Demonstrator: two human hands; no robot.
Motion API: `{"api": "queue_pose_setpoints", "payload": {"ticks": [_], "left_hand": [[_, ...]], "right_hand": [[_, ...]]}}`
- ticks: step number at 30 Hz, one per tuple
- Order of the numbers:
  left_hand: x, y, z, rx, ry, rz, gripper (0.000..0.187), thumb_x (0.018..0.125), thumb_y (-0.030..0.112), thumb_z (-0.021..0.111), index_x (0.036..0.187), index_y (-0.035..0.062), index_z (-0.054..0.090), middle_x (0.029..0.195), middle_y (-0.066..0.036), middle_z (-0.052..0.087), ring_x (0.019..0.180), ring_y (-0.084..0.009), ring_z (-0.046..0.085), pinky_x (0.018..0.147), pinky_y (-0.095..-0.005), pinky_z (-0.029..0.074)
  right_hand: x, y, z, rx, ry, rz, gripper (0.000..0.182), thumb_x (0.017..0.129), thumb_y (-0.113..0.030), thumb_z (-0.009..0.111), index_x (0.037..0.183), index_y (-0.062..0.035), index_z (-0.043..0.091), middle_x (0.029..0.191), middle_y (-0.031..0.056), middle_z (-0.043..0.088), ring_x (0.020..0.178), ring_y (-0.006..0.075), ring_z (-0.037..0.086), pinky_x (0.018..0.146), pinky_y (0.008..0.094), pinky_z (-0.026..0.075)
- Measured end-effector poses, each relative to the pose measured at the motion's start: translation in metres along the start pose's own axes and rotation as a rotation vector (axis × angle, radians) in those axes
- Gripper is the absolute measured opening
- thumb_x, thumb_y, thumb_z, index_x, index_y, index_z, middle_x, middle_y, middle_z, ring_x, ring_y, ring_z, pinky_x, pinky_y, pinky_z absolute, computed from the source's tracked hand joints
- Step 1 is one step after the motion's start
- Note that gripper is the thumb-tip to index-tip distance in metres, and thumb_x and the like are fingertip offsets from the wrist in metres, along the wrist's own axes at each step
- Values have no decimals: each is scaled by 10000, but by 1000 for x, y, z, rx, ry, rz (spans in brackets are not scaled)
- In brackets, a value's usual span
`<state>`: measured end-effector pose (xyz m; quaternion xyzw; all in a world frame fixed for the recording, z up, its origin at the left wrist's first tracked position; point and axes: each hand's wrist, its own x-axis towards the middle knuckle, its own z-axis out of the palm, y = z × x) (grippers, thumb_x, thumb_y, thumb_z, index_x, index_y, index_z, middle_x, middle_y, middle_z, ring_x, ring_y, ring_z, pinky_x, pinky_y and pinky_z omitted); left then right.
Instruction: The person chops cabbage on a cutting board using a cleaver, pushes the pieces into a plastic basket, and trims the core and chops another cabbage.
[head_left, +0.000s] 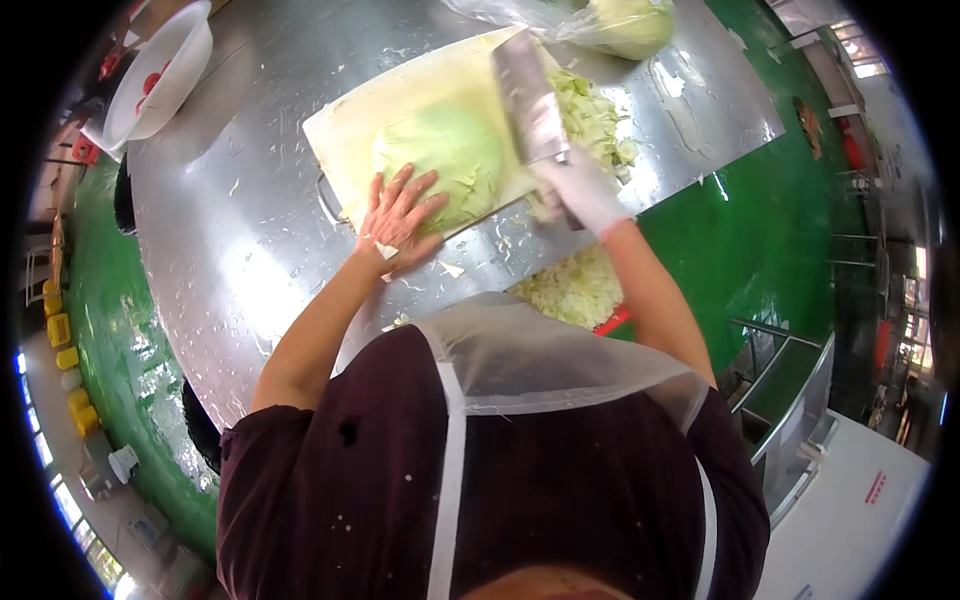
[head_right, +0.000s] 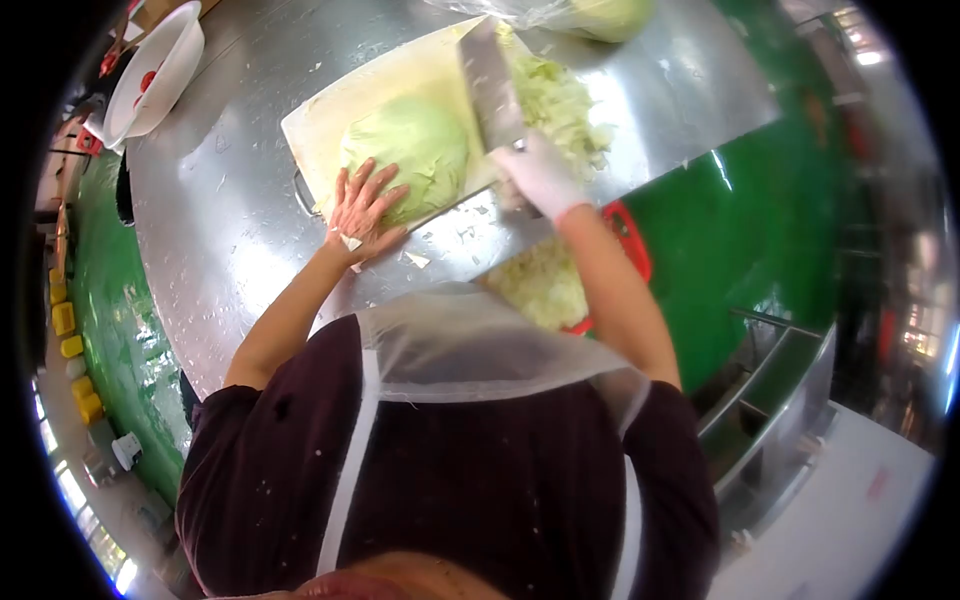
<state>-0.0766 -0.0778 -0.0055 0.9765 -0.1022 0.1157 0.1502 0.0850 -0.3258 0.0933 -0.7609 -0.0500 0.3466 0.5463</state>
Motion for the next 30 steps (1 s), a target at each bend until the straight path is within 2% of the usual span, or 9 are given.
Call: {"api": "queue_pose_setpoints", "payload": {"ticks": [7,10,13,16,19,23,26,28,30], "left_hand": [[-49,7,0,73,-42,-81,610,778,416,686,1347,259,532,1522,-7,358,1461,-309,196,1152,-640,97],[-94,6,1,72,2,-90,597,763,383,697,1327,262,545,1508,-15,379,1452,-324,218,1141,-655,101],[-129,6,0,58,47,-73,594,743,349,709,1310,264,555,1492,-24,400,1442,-338,240,1125,-673,117],[-134,10,-3,35,47,-83,599,727,304,725,1302,265,561,1489,-27,406,1439,-345,245,1111,-688,143],[-122,15,-9,14,-32,-133,602,724,242,730,1301,258,557,1503,-33,385,1447,-343,224,1095,-708,166],[-72,21,-12,29,-10,-86,554,777,200,703,1301,239,528,1504,-29,370,1440,-325,247,1133,-656,185],[-58,20,-6,-5,149,-74,627,722,239,775,1296,203,525,1482,-76,385,1424,-350,262,1134,-615,209],[-57,27,-12,-152,335,-133,635,698,246,797,1276,201,540,1448,-84,419,1392,-345,313,1126,-583,245],[-56,25,-8,-75,311,-125,627,677,251,812,1249,193,562,1400,-87,454,1346,-336,363,1099,-561,281]], "right_hand": [[-52,40,4,-231,-142,104,296,863,-183,562,1064,34,552,779,130,649,616,199,637,547,329,517],[-61,58,11,-507,-228,16,432,878,-230,599,1206,26,485,849,143,650,635,166,646,548,302,543],[-54,68,-4,-695,-297,-28,456,865,-269,615,1213,5,505,861,138,668,672,173,666,563,304,540],[-54,32,-26,-448,-315,187,532,851,-336,660,1264,-28,526,819,77,650,620,117,623,504,276,487],[-30,42,-56,-339,-133,5,447,888,-296,588,1231,-12,556,818,75,642,601,144,599,537,305,502],[1,12,-73,-584,73,134,406,912,-272,576,1204,5,516,768,83,627,569,167,596,534,322,492],[-20,-9,-42,-554,129,-78,330,929,-297,563,1088,-10,533,765,123,634,594,209,617,562,362,497],[-35,-6,-24,-768,98,-270,335,929,-327,573,1049,-18,524,771,156,632,633,273,629,596,409,494],[-43,-3,-7,-923,67,-383,349,928,-353,580,1015,-22,514,778,183,627,676,336,631,626,451,487]]}}
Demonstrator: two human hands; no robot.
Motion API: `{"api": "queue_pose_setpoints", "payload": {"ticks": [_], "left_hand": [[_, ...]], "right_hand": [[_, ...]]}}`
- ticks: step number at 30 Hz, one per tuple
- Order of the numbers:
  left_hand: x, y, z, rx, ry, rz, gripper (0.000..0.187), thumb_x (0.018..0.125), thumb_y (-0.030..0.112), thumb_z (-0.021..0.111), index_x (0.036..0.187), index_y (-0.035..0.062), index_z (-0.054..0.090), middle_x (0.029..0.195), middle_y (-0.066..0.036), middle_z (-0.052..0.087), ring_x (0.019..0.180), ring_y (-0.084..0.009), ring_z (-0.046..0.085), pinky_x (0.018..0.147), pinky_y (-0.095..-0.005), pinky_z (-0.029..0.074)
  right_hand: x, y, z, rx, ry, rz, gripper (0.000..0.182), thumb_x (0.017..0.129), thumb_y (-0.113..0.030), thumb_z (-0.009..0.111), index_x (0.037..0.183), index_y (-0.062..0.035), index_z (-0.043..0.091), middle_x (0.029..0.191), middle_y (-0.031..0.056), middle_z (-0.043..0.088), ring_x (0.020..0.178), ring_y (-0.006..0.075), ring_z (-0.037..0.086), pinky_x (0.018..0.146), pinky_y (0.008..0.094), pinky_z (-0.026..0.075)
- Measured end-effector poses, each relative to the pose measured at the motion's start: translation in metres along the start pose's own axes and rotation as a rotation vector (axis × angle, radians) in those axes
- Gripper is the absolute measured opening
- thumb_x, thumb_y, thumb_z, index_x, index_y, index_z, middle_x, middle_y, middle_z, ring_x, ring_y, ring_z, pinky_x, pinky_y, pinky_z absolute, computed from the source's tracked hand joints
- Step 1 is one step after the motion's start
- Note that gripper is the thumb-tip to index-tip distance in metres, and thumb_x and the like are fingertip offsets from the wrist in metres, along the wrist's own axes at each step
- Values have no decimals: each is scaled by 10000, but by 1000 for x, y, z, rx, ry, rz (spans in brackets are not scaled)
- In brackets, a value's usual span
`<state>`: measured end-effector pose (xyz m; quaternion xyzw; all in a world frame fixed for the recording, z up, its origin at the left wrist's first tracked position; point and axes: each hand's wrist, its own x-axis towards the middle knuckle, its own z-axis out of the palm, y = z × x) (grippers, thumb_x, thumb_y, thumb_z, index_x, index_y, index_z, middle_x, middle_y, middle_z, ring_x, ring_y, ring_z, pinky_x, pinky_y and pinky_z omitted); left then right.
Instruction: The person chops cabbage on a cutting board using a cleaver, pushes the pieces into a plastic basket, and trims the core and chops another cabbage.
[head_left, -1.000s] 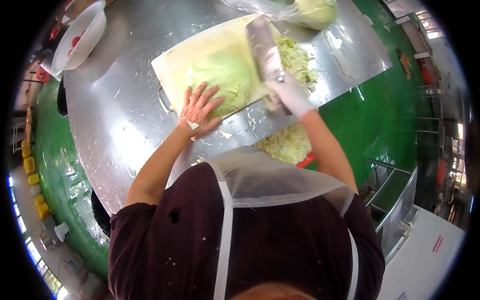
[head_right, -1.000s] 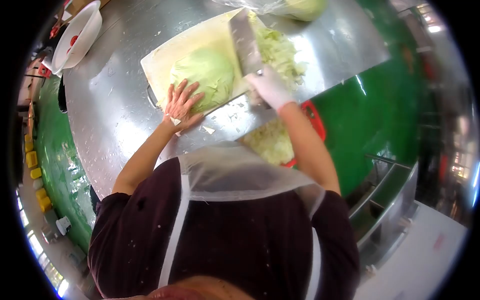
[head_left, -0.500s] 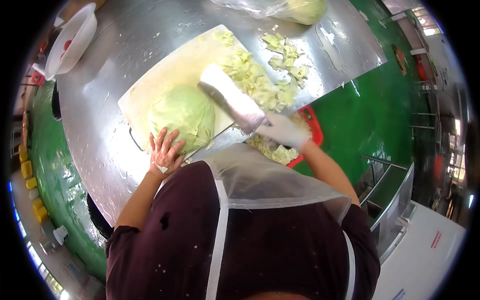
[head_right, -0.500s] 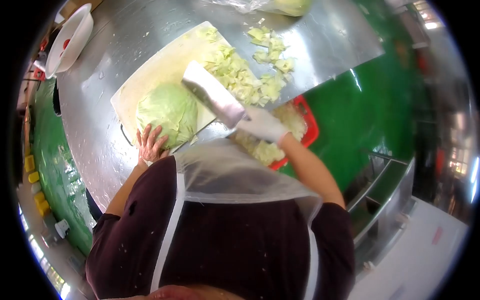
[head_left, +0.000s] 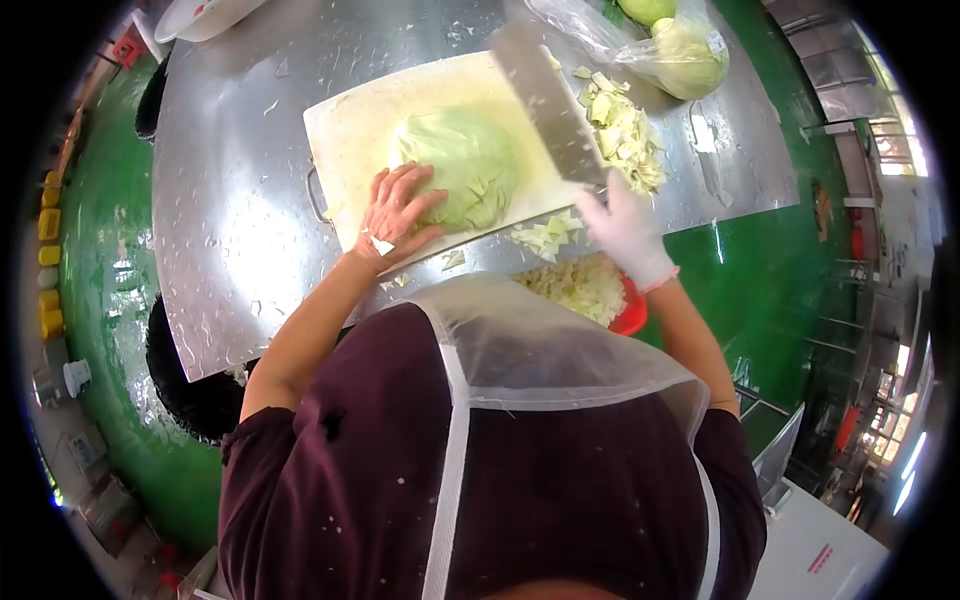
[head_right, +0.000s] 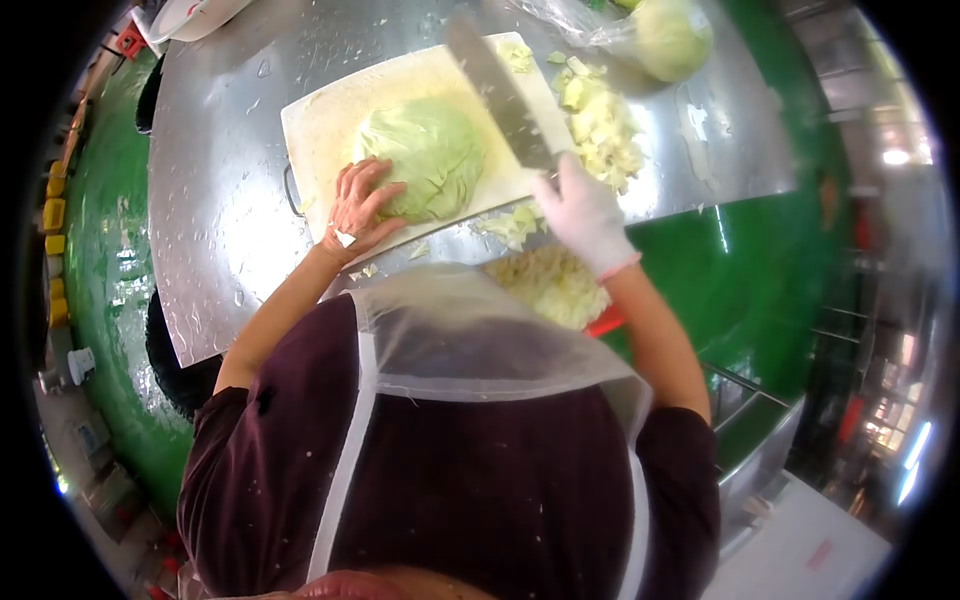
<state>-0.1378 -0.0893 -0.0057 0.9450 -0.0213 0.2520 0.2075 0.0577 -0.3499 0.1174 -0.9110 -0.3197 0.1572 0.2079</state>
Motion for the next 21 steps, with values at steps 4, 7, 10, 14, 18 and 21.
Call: {"api": "queue_pose_setpoints", "payload": {"ticks": [4,7,10,14,18,21], "left_hand": [[10,6,7,81,11,-24,512,717,321,781,1187,216,607,1315,-56,508,1251,-293,436,1025,-507,331],[20,16,9,84,-2,-78,461,745,407,750,1157,239,628,1280,-29,529,1233,-263,447,1004,-519,322],[32,17,2,117,38,-43,407,751,461,729,1087,241,662,1201,-14,564,1201,-251,480,990,-554,305],[45,-7,16,90,66,-2,299,736,335,732,1005,219,675,1148,-27,575,1152,-259,517,979,-531,317],[45,-8,26,50,115,-33,305,734,332,730,1016,239,662,1143,0,572,1149,-229,509,964,-548,319],[45,-6,29,67,132,-44,309,723,334,734,1008,237,665,1143,2,572,1145,-231,510,971,-529,317]], "right_hand": [[1,-5,19,23,-91,5,375,924,-377,579,998,-18,502,803,206,624,751,422,615,664,498,472],[6,-8,12,51,-120,12,375,925,-376,572,999,-16,496,820,214,631,768,436,612,675,506,471],[8,-23,-5,-17,-219,24,363,930,-363,559,1003,-14,490,834,228,635,779,445,609,686,510,474],[12,-28,-1,-122,-277,8,345,941,-337,528,1021,-4,492,849,254,635,801,449,616,702,510,481],[26,-30,3,-147,-336,59,339,944,-322,515,1035,4,493,855,255,641,812,437,626,719,498,487],[39,-28,33,-174,-325,134,346,943,-327,527,1053,0,492,857,234,648,818,415,635,738,488,484]]}}
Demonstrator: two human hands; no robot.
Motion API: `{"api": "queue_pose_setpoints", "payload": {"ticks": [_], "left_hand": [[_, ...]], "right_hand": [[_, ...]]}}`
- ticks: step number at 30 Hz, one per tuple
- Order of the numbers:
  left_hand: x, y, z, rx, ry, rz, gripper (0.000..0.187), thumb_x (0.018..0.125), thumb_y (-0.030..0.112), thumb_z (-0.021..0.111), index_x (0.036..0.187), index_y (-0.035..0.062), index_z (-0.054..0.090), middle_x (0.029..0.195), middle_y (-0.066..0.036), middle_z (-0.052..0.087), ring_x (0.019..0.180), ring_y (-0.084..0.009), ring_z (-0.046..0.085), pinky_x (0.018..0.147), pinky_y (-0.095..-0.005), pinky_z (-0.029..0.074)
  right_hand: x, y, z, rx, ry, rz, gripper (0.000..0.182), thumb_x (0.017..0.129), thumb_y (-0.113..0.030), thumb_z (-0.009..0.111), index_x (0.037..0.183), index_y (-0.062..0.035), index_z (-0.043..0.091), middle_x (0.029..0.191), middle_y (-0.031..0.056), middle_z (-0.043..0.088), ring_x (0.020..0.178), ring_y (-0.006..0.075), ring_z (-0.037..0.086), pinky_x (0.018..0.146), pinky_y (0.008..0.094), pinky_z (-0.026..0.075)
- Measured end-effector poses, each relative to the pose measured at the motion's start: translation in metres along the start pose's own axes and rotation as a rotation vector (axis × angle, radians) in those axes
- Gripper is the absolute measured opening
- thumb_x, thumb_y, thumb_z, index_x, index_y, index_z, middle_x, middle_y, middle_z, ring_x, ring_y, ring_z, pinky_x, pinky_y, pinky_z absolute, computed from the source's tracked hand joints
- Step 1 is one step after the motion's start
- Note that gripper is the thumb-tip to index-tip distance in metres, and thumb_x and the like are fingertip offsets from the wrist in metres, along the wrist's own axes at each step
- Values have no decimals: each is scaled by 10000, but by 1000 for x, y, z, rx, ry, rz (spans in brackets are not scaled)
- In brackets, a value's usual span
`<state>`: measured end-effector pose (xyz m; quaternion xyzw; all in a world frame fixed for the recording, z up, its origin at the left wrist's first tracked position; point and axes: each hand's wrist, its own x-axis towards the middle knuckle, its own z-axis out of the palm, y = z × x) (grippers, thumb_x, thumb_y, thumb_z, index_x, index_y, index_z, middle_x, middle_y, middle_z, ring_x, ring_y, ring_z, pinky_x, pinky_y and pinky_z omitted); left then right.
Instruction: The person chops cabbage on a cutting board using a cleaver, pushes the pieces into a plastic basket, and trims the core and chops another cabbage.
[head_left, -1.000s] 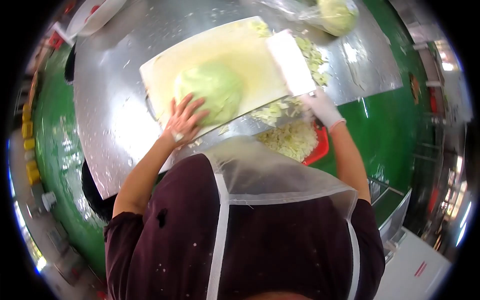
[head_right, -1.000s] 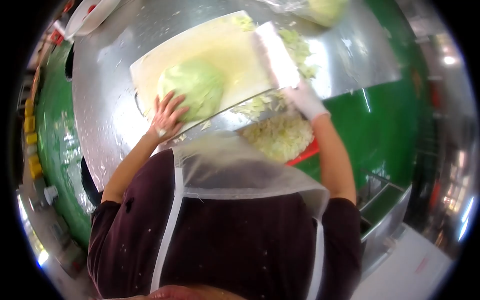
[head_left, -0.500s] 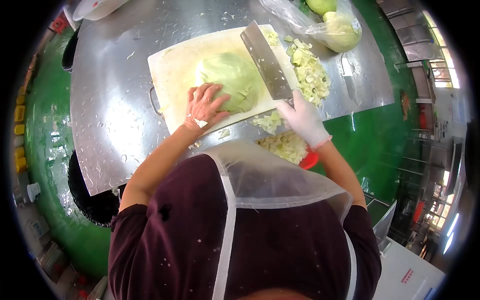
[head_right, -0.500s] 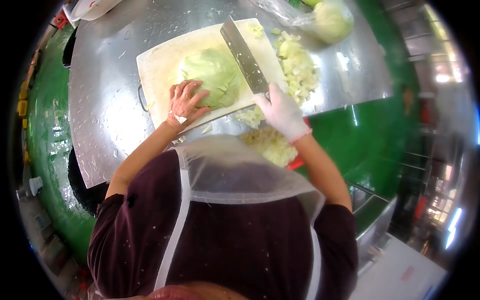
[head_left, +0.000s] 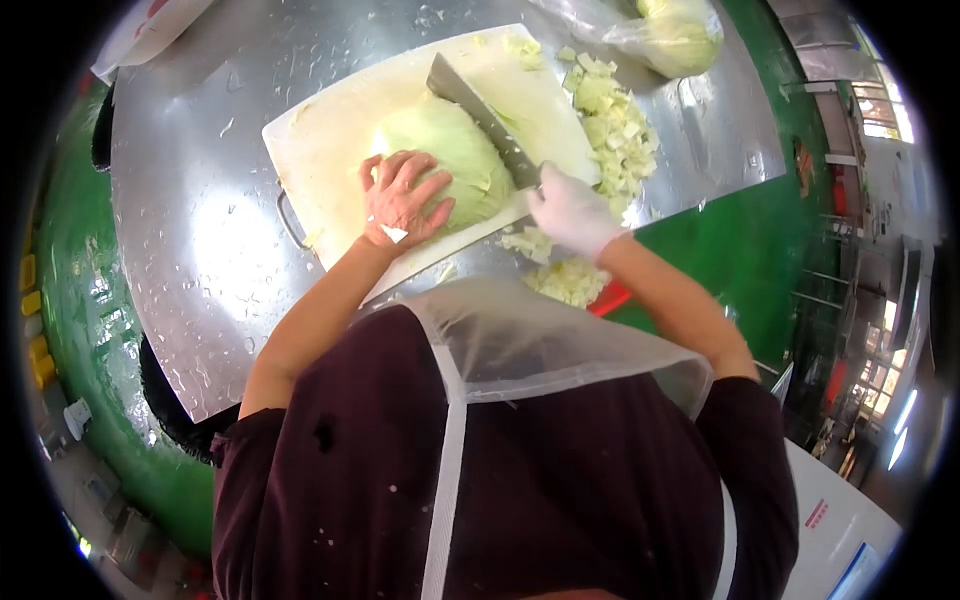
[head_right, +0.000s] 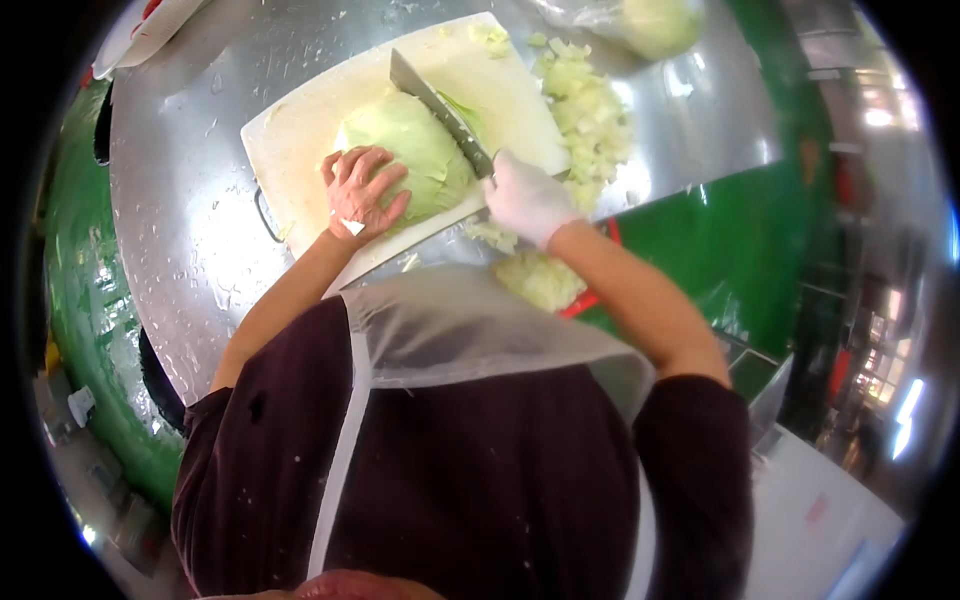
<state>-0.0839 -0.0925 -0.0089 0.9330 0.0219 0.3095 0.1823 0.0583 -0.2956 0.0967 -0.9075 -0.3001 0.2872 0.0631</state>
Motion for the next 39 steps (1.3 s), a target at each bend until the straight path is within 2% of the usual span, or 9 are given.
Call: {"api": "queue_pose_setpoints", "payload": {"ticks": [9,15,21,22,25,28,31,36,39], "left_hand": [[-5,5,2,34,51,-67,324,740,335,732,1031,224,643,1145,-4,568,1134,-239,511,976,-526,311],[-3,7,3,39,31,-78,338,732,307,741,1033,197,635,1133,-10,575,1124,-248,514,956,-495,318],[-4,6,4,63,19,-95,355,737,319,733,1051,181,639,1127,-16,582,1103,-271,519,968,-480,317],[-10,10,2,64,9,-95,358,737,320,733,1054,181,639,1127,-16,582,1103,-271,518,968,-477,317],[-4,5,5,66,38,-88,356,746,320,730,1061,181,640,1127,-14,580,1102,-271,514,971,-470,314],[-4,8,3,76,30,-109,349,752,315,725,1064,182,642,1132,-12,581,1105,-270,515,973,-471,314],[-4,8,5,66,33,-123,341,760,311,715,1067,180,642,1143,-11,586,1113,-272,516,976,-469,317],[-6,3,-2,-75,97,-86,260,793,181,691,1045,164,630,1122,-34,586,1099,-279,521,938,-470,361],[-4,-6,-1,-148,179,-189,239,807,111,665,1039,145,619,1110,-58,584,1096,-310,518,928,-464,387]], "right_hand": [[-30,-13,-25,42,190,-54,333,930,-322,513,1002,3,491,880,244,646,837,433,630,741,527,481],[-42,-32,-43,-29,-90,-21,339,932,-310,505,1047,8,486,872,239,638,853,423,627,765,487,481],[17,-45,0,-36,42,-166,257,928,-241,476,995,2,527,863,249,649,819,410,643,718,495,493],[11,-46,1,-12,-54,-109,278,929,-262,483,1018,0,517,891,243,649,834,408,643,737,490,492],[-7,-71,-56,40,-216,-7,340,927,-324,519,1060,-12,500,931,232,647,871,401,645,769,483,489],[-40,-43,-63,-112,-187,-79,364,918,-339,542,1053,-4,498,923,235,646,872,405,642,760,477,490],[-35,18,25,-46,10,-34,382,918,-349,544,1054,5,498,937,249,651,875,411,637,762,478,488],[-47,10,17,-10,28,-53,396,928,-375,543,1048,-1,502,937,246,660,881,416,634,773,490,483],[-63,-16,-16,3,66,-59,396,928,-378,540,1040,0,499,920,247,656,871,420,633,768,493,483]]}}
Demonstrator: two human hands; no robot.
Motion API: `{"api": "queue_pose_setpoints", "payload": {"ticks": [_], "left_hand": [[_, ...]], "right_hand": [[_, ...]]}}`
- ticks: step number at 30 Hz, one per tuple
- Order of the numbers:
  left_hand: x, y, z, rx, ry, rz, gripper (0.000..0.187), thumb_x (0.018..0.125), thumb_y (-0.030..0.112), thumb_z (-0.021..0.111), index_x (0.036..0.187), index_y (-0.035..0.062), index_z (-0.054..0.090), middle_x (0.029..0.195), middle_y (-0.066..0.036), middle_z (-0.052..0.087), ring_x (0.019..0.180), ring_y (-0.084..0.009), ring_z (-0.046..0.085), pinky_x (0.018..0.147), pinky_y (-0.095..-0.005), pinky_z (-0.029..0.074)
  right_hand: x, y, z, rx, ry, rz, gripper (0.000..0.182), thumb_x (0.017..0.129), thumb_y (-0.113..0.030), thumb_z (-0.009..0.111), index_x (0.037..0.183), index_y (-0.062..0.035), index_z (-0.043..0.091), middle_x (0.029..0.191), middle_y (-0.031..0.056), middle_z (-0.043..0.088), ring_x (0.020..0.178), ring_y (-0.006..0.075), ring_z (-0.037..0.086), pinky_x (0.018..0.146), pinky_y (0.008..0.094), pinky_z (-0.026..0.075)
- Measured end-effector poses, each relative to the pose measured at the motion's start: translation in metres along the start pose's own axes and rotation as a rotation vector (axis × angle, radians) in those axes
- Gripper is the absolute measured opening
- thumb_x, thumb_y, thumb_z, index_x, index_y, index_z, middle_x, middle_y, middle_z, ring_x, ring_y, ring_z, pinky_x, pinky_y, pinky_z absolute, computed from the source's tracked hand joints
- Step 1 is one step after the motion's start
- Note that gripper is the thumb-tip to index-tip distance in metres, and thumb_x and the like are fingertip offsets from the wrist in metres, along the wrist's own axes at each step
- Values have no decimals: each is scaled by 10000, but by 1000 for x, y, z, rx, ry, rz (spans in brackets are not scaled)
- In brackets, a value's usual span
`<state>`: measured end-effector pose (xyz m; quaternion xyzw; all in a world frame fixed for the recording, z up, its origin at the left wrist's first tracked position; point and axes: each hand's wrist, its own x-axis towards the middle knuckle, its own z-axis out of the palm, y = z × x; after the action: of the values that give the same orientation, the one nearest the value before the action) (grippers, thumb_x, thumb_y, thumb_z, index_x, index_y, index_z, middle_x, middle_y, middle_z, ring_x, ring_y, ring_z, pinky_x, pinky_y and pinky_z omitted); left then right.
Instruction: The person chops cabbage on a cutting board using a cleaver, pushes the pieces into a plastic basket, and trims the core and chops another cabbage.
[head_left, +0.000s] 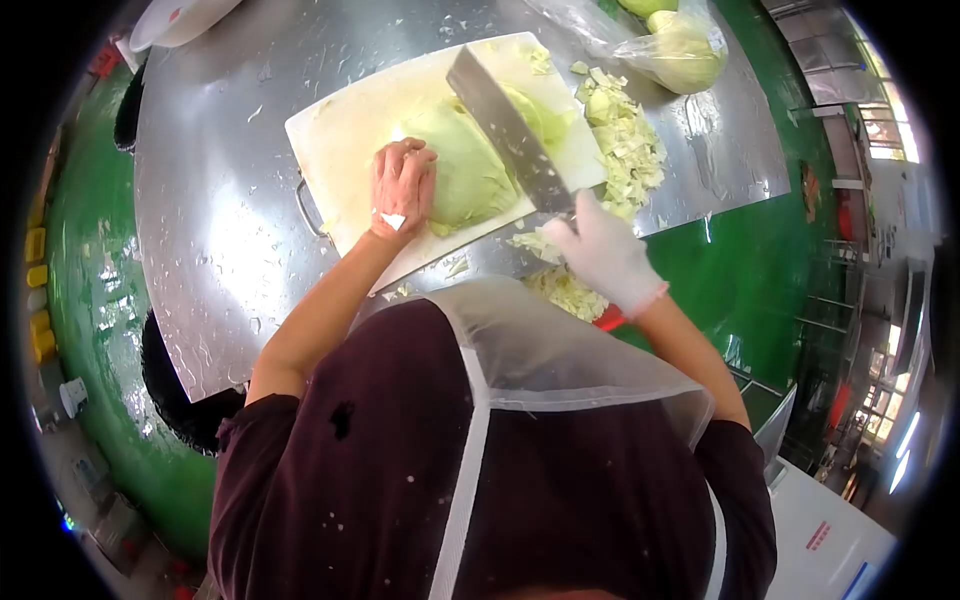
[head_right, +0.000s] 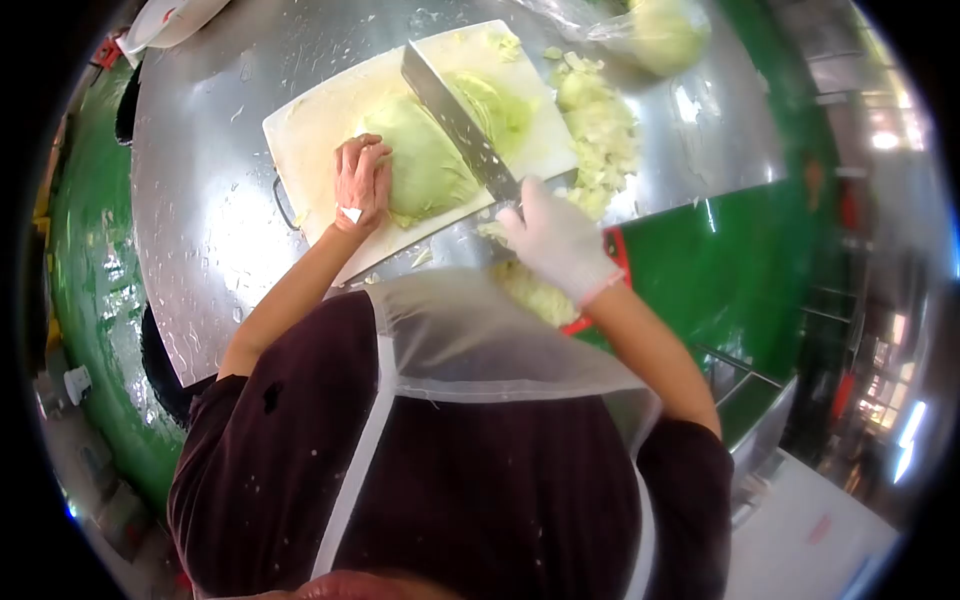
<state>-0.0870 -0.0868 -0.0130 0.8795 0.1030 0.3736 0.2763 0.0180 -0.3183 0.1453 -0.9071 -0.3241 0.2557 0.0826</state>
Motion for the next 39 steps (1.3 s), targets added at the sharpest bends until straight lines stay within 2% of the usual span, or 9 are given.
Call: {"api": "queue_pose_setpoints", "payload": {"ticks": [5,11,17,20,23,27,31,35,39], "left_hand": [[-3,-5,12,99,3,5,228,796,108,662,1017,138,611,1095,-67,583,1078,-326,522,930,-462,401],[-2,-5,11,117,-40,6,231,776,139,661,1002,142,612,1081,-61,587,1056,-319,526,921,-465,400],[-1,-4,9,162,-60,-5,238,789,148,657,1023,132,615,1091,-86,590,1072,-332,524,926,-463,391],[1,-4,11,160,-40,4,252,780,162,671,1022,140,607,1078,-72,586,1062,-322,522,911,-460,400],[-1,-3,12,161,-26,15,264,781,149,675,1034,136,600,1074,-73,582,1058,-321,521,907,-458,406],[-1,-5,6,77,1,55,273,795,88,660,1058,115,590,1075,-91,577,1055,-337,520,923,-472,407],[-15,-4,3,23,108,-83,256,814,30,631,1059,88,584,1115,-129,550,1082,-382,483,945,-486,401],[-14,-7,9,82,24,-50,230,815,17,624,1034,72,579,1112,-140,545,1070,-388,476,941,-464,407],[-10,-16,7,86,14,-10,196,820,26,631,1004,70,582,1071,-137,561,1042,-388,488,936,-465,407]], "right_hand": [[14,-31,-15,-85,-174,8,370,936,-342,496,1032,15,487,909,254,653,865,427,636,768,518,476],[91,-53,32,-60,-102,-72,314,940,-271,458,1050,20,500,901,258,650,871,429,637,772,525,477],[45,-65,-39,-139,-262,-74,334,939,-297,472,1077,5,507,901,254,645,867,422,639,758,514,481],[19,9,9,-80,-180,-57,349,938,-334,495,1069,-11,498,895,250,642,854,426,633,748,523,474],[12,6,46,-103,-59,-6,286,941,-282,454,1029,-17,516,875,259,641,852,443,625,778,542,471],[9,8,29,-45,-45,-67,321,939,-334,495,1009,-21,487,855,243,633,829,443,616,726,540,471],[-8,-10,1,-2,51,-146,324,934,-335,511,1001,-20,471,846,245,632,807,434,619,705,541,466],[14,-36,2,-80,-170,-50,338,948,-319,509,1034,8,501,871,255,638,832,435,628,730,525,476],[58,-38,35,-58,-129,-139,312,949,-287,467,1056,3,508,880,257,642,846,441,631,748,524,483]]}}
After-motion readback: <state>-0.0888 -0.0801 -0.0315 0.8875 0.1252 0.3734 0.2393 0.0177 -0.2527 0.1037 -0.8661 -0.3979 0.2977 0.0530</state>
